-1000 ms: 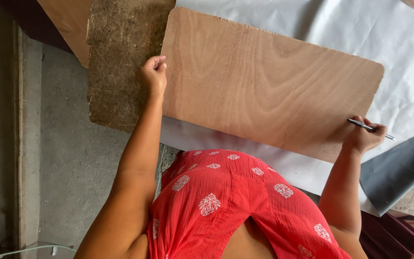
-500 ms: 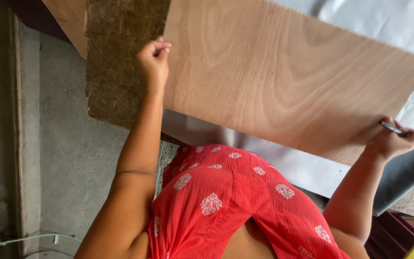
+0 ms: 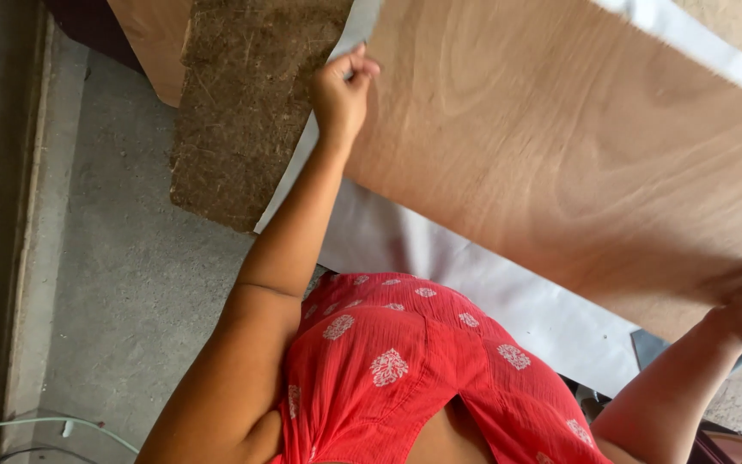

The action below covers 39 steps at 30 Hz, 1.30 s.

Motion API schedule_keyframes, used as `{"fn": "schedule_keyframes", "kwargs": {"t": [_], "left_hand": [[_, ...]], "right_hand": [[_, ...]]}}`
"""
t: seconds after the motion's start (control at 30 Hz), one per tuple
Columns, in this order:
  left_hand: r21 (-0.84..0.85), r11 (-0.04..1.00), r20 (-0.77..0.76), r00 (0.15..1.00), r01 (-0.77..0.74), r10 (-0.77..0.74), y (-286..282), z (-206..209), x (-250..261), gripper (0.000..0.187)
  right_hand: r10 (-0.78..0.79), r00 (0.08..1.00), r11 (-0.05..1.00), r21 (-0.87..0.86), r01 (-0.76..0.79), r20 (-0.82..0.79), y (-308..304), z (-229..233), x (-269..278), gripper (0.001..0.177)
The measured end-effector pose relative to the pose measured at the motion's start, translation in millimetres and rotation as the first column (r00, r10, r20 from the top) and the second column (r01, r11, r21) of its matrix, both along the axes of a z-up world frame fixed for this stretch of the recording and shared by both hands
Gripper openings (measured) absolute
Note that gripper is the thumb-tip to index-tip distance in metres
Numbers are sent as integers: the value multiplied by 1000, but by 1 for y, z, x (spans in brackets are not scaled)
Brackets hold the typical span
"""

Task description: The person places a black patterned template on a white fabric sheet and traces its outline with a pen. They then position a rectangular wooden board on the fabric and trace its shape. Finally, the person uses scissors to cut the fabric along the traced lines.

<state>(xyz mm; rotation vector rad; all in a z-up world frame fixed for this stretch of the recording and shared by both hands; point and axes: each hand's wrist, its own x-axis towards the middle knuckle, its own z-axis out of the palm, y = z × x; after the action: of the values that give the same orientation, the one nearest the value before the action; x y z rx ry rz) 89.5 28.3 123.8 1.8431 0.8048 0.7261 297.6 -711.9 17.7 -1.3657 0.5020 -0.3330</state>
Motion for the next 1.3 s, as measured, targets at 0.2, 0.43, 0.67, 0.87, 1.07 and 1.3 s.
{"fn": "schedule_keyframes", "kwargs": {"t": [0.2,0.43,0.67,0.87,1.07,1.3], "left_hand": [[-92,996,-129,992,0,-11,-8,-56,-16,32],[-169,975,-188,976,-143,110,44,-112,-52,35],[-164,969,-183,971,-185,154,57,-111,-49,34],[-154,974,-175,975,-164,137,58,-117,-43,35],[-40,998,-270,963,-39,27,74,-102,-44,22],[-78,993,-574,811,89,-117,105,-80,-81,39]], "right_hand": [[-178,968,978,138,155,176,62,-1,-41,13],[-84,996,995,50,85,-17,162,-10,-53,22],[9,996,981,-194,-27,-94,185,-11,-46,26],[44,992,955,-285,-75,-115,179,-15,-44,33],[88,972,872,-454,-181,-218,159,-32,-35,44],[-36,760,710,-552,-438,-649,187,30,-50,44]]}}
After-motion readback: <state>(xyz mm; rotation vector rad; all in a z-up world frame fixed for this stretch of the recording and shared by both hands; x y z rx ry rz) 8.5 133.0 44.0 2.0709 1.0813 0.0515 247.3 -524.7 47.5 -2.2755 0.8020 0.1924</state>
